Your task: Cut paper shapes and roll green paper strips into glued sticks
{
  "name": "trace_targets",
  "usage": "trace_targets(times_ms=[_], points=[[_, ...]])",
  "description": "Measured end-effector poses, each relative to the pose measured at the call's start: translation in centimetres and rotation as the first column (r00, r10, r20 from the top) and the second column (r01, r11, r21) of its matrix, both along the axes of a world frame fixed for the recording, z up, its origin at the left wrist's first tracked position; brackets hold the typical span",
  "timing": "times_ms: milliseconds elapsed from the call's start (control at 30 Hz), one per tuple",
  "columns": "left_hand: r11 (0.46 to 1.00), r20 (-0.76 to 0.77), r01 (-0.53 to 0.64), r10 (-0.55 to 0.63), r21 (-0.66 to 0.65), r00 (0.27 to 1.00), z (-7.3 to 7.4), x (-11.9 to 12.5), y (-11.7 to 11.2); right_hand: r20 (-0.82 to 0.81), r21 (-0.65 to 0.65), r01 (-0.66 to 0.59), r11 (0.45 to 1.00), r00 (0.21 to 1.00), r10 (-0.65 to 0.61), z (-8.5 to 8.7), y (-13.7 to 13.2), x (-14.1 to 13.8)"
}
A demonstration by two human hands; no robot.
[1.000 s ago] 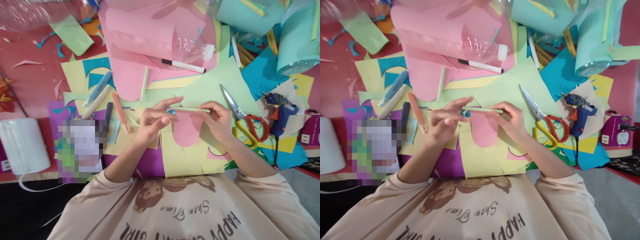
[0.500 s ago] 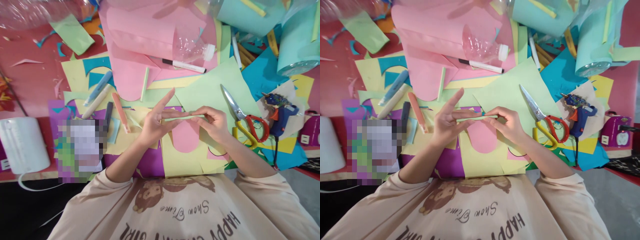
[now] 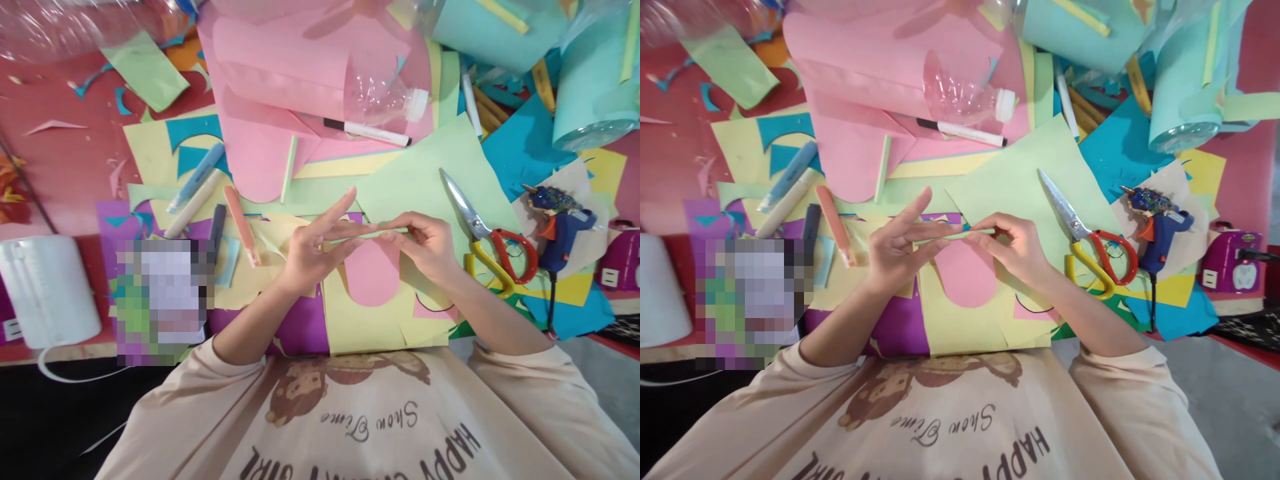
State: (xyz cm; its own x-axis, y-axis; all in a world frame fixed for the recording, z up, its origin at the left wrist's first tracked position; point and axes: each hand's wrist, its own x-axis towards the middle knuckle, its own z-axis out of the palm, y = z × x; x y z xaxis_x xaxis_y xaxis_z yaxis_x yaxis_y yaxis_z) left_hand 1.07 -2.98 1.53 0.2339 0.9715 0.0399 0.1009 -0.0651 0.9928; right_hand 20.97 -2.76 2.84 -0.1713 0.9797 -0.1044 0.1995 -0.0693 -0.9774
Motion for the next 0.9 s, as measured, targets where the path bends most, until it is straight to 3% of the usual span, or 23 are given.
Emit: trace_targets(times_ms=[267,367,467,567,733,900], points=[[0.999,0.101,-0.041,0.043,-0.023,0.994,0.7,-0.3,0.2,0.061,0.02,0.06,0.998,0.996,-0.061,-0.3,0.2,0.2],[0.982,0.144,-0.186,0.182,0.016,0.973,0.9,-0.4,0.6,0.098,0.108,0.039,0.993,0.994,-0.05,-0.6,0.6,0.3],[0.93,0.188,-0.365,0.352,0.038,0.917,1.1,-0.3,1.2,0.166,0.203,-0.021,0.979,0.986,-0.013,-1.0,0.8,0.4],[0.89,0.235,-0.454,0.433,0.042,0.87,1.2,-0.3,2.0,0.272,0.287,-0.067,0.955,0.962,-0.014,-1.2,0.8,0.4],[0.887,0.259,-0.462,0.445,0.008,0.858,1.2,-0.5,2.6,0.329,0.328,-0.061,0.943,0.943,-0.054,-0.9,0.8,0.5],[0.889,0.077,-0.451,0.446,0.072,0.892,0.9,-1.7,2.5,0.265,0.328,-0.023,0.944,0.962,-0.069,-0.5,0.7,0.6]])
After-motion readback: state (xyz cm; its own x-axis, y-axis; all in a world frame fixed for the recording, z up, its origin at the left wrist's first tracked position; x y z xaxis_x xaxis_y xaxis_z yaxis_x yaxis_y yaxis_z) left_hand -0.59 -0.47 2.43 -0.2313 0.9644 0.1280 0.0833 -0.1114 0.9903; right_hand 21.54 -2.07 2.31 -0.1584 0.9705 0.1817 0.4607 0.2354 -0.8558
